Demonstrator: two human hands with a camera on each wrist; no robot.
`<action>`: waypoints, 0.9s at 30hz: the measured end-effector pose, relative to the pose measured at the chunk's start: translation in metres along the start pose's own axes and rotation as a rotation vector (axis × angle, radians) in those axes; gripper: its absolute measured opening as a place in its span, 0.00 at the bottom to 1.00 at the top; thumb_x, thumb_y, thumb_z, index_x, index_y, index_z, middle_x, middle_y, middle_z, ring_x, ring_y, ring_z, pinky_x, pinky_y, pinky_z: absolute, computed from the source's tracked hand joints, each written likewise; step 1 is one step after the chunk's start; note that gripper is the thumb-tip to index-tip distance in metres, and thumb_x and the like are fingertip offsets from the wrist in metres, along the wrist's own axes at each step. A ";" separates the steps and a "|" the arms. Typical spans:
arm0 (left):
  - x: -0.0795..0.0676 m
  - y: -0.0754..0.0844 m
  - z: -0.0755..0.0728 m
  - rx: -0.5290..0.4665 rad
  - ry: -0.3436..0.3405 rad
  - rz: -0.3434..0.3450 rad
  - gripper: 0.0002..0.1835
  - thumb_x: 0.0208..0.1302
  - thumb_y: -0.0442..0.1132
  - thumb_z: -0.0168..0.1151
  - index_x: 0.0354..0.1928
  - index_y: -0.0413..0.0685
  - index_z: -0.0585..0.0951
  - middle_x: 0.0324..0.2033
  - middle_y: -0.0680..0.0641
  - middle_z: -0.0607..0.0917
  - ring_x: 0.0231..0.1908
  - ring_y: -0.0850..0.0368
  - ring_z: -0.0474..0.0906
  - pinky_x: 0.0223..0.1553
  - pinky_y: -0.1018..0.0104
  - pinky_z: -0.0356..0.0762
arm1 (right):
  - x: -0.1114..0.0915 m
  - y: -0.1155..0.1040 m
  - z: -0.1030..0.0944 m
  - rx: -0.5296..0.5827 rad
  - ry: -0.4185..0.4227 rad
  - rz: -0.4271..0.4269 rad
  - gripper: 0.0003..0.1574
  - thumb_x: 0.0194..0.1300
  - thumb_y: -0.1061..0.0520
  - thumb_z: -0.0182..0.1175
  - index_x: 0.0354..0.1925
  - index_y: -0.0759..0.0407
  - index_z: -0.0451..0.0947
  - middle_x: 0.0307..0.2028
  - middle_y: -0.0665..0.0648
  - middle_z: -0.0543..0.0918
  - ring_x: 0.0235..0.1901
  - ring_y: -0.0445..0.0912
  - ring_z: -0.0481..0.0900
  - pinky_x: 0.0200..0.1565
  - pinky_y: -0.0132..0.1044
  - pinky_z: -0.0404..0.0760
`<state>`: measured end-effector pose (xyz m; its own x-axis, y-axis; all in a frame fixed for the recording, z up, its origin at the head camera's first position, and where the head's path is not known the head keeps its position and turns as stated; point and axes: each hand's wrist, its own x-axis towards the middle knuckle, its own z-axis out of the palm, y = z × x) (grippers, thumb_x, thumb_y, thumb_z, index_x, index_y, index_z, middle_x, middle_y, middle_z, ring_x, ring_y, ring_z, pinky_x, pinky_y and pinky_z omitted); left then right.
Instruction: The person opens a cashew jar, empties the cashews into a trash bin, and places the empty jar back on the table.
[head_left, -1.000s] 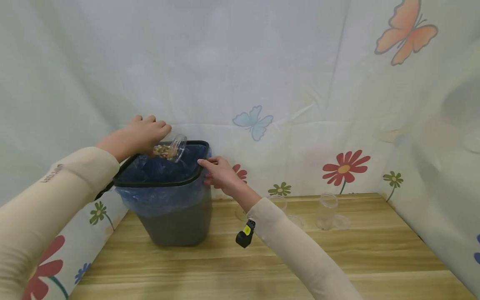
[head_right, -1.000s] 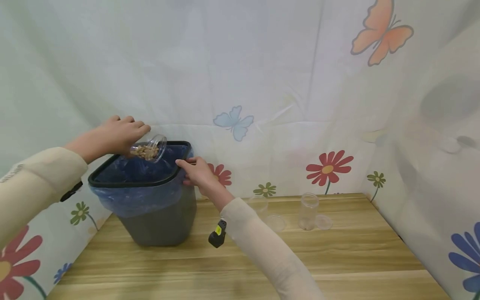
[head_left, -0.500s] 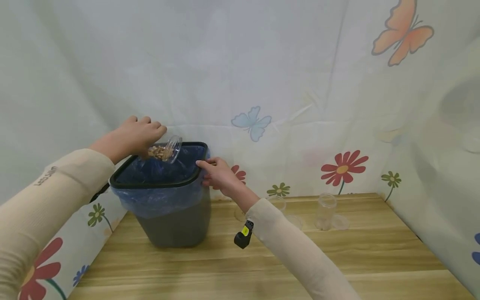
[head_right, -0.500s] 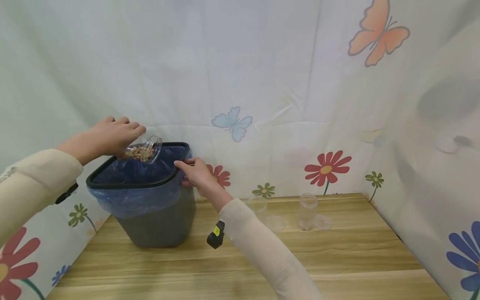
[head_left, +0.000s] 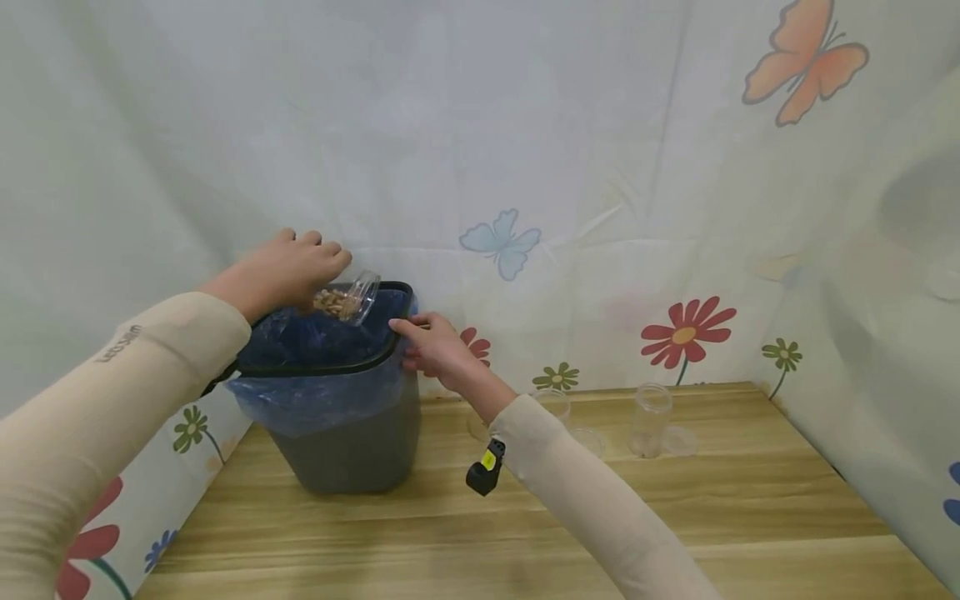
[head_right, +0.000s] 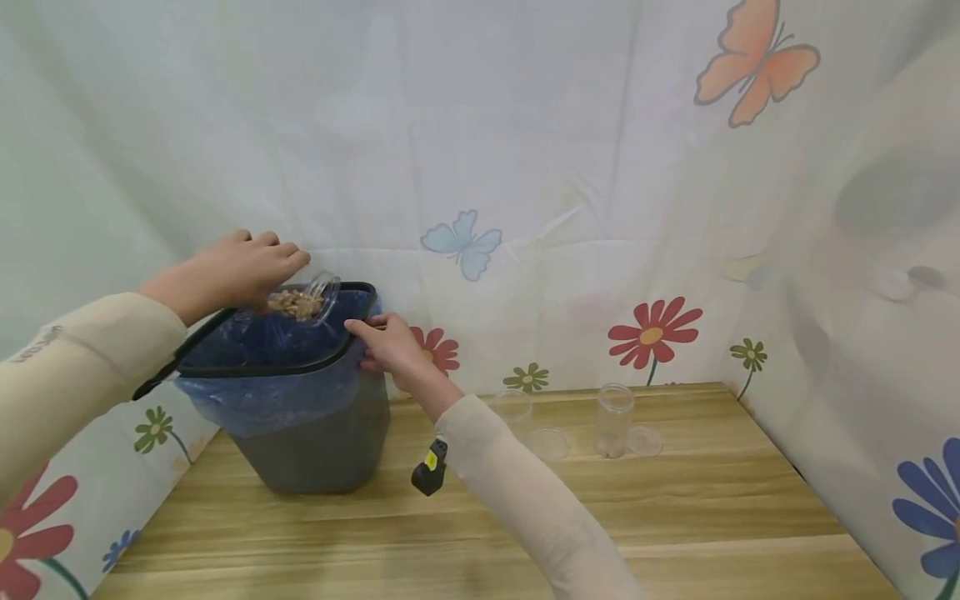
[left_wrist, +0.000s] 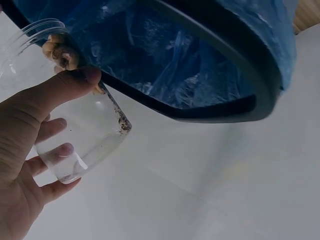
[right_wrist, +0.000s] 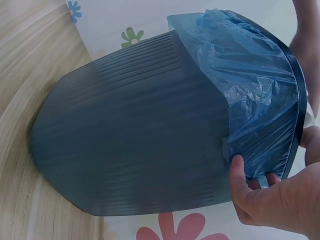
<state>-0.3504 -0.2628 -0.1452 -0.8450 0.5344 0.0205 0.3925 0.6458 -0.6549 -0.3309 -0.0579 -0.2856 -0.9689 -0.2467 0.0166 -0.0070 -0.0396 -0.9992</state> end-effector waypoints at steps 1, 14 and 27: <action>0.002 0.001 -0.001 0.003 0.007 0.009 0.49 0.43 0.46 0.86 0.66 0.37 0.71 0.58 0.38 0.78 0.55 0.36 0.73 0.50 0.38 0.74 | 0.000 0.000 0.000 0.000 0.001 0.000 0.37 0.70 0.43 0.65 0.67 0.61 0.67 0.61 0.60 0.76 0.55 0.54 0.81 0.53 0.44 0.83; 0.019 0.021 -0.010 0.054 0.044 0.085 0.46 0.43 0.46 0.86 0.64 0.39 0.72 0.56 0.38 0.78 0.55 0.36 0.74 0.52 0.38 0.74 | -0.002 -0.001 0.004 -0.003 -0.007 0.008 0.36 0.70 0.42 0.65 0.66 0.59 0.68 0.58 0.58 0.77 0.45 0.48 0.83 0.56 0.50 0.81; 0.014 0.015 -0.001 0.042 0.019 0.035 0.48 0.43 0.47 0.86 0.65 0.38 0.71 0.57 0.38 0.78 0.55 0.35 0.73 0.52 0.35 0.72 | -0.003 -0.001 0.005 -0.008 -0.002 0.004 0.37 0.70 0.42 0.64 0.67 0.60 0.68 0.60 0.58 0.76 0.46 0.49 0.84 0.51 0.48 0.83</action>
<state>-0.3559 -0.2451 -0.1534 -0.8240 0.5665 0.0114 0.4055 0.6036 -0.6865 -0.3269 -0.0617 -0.2847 -0.9684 -0.2492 0.0123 -0.0048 -0.0303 -0.9995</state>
